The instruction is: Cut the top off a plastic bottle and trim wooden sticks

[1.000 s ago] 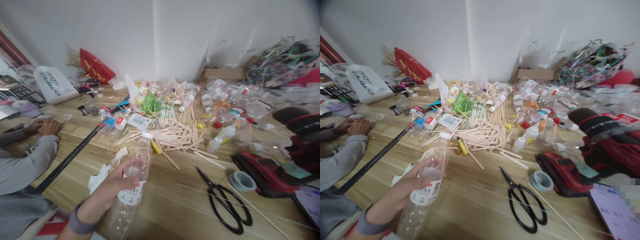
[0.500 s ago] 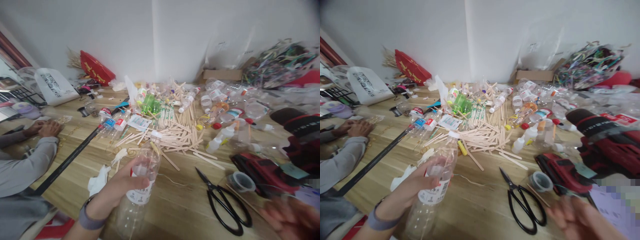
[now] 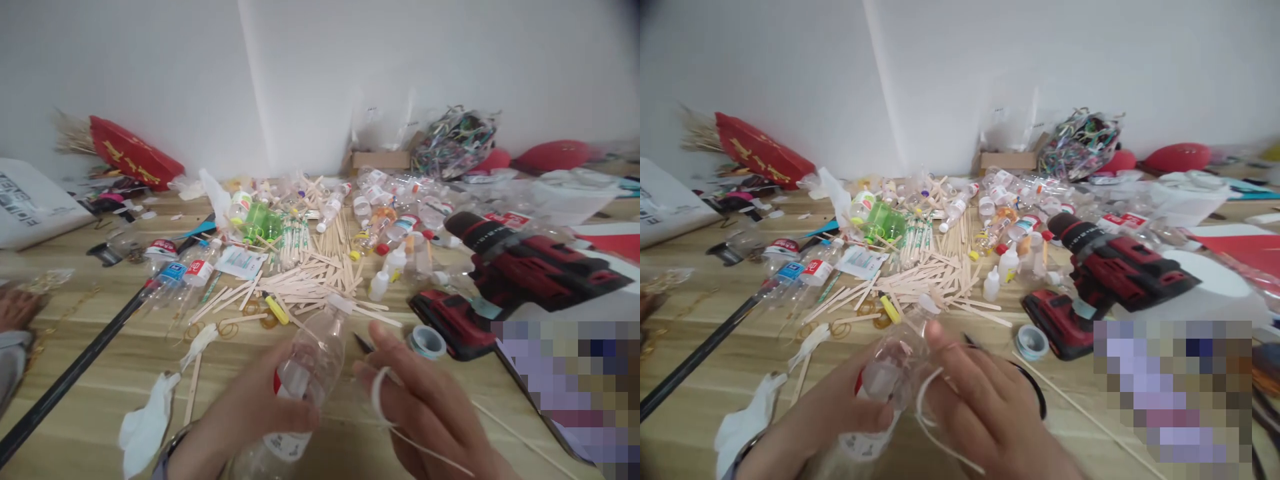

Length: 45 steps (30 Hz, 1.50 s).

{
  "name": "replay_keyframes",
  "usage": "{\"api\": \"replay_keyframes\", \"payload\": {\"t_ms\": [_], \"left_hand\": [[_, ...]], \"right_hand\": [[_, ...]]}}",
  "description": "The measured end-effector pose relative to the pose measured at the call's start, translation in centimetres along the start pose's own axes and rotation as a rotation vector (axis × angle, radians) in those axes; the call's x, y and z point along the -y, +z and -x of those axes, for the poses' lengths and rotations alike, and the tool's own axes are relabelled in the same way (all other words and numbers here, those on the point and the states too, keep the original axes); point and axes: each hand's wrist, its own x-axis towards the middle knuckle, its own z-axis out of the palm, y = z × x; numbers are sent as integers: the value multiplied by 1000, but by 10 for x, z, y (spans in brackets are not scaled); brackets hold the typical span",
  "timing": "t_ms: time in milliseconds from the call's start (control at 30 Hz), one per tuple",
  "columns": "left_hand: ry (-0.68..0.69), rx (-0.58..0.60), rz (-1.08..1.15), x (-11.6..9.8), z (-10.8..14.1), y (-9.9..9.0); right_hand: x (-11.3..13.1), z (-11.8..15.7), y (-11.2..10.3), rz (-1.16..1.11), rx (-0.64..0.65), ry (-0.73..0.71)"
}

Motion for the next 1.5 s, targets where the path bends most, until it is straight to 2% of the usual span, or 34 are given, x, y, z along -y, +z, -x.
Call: {"api": "replay_keyframes", "payload": {"t_ms": [67,100,200,267,433,533,600,667,733,867,1100,1167,1333,1400,1500], "left_hand": [[22,-16,-24,1,2,0],[24,-27,0,0,3,-2],[7,-110,194,-2,8,-7],[5,-169,292,-5,10,-10],[32,-141,351,-14,6,-6],[78,-111,441,-15,2,-3],[109,-89,499,-14,-1,-2],[135,-68,520,-12,-4,-3],[159,-46,517,-9,-7,-4],[202,11,511,-1,-15,-4],[207,48,528,3,-19,2],[201,49,553,3,-17,2],[219,72,601,6,-14,-1],[216,93,616,9,-14,0],[218,93,646,12,-15,1]], "right_hand": [[-1,-9,6,175,-39,-160],[-3,-13,7,315,-64,-180],[-10,-15,8,680,-46,-61],[-16,-7,5,714,13,-5],[-33,26,6,478,207,97],[-39,45,12,343,349,235],[-39,54,15,248,395,344],[-35,61,18,190,386,436],[-30,63,21,141,320,477],[-16,54,29,-31,190,441],[5,33,60,-624,396,502],[7,33,63,-634,410,530],[-1,37,58,-466,272,573],[-6,37,56,-448,282,573],[-12,38,58,-432,352,468]]}}
